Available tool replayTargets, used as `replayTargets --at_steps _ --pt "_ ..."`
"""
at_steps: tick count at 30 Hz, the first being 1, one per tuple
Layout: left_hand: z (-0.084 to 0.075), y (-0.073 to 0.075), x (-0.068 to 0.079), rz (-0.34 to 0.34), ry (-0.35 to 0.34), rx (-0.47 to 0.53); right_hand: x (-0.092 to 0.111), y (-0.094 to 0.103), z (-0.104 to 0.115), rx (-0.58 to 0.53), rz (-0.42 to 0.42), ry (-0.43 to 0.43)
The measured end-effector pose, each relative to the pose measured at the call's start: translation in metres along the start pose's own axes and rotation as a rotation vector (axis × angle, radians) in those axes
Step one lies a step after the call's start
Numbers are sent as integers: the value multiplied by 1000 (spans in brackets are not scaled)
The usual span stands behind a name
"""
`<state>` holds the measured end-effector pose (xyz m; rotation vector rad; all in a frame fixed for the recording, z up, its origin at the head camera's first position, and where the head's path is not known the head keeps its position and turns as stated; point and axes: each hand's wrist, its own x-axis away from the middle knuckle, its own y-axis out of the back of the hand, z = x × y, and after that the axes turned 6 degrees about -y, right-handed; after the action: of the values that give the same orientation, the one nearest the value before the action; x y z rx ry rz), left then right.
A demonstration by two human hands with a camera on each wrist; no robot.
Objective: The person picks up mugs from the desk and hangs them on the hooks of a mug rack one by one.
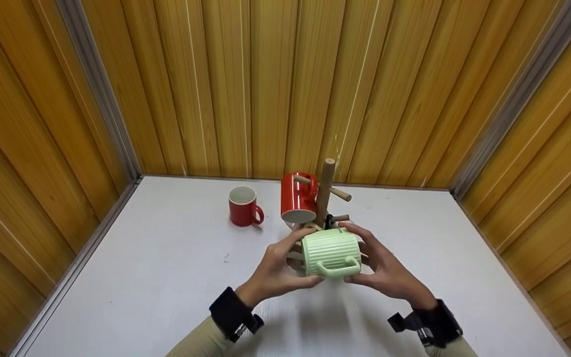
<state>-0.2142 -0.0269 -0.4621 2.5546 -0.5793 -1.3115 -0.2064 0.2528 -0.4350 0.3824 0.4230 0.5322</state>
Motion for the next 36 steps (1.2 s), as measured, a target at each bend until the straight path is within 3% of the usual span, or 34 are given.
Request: replayTargets --at_steps 3,10,18,25,36 --pt "0 1 0 7 11 0 1 -1 0 -28 -11 -28" --pt "-3 2 -1 18 28 12 2 -3 -1 -68 -55 29" --pt "-7 2 0 39 68 20 3 -6 1 -73 -112 18" --pt "-8 1 -1 40 26 -91 3 -6 2 -61 -148 6" --pt "-10 -1 -1 1 0 -45 2 -7 4 -79 -202 3"
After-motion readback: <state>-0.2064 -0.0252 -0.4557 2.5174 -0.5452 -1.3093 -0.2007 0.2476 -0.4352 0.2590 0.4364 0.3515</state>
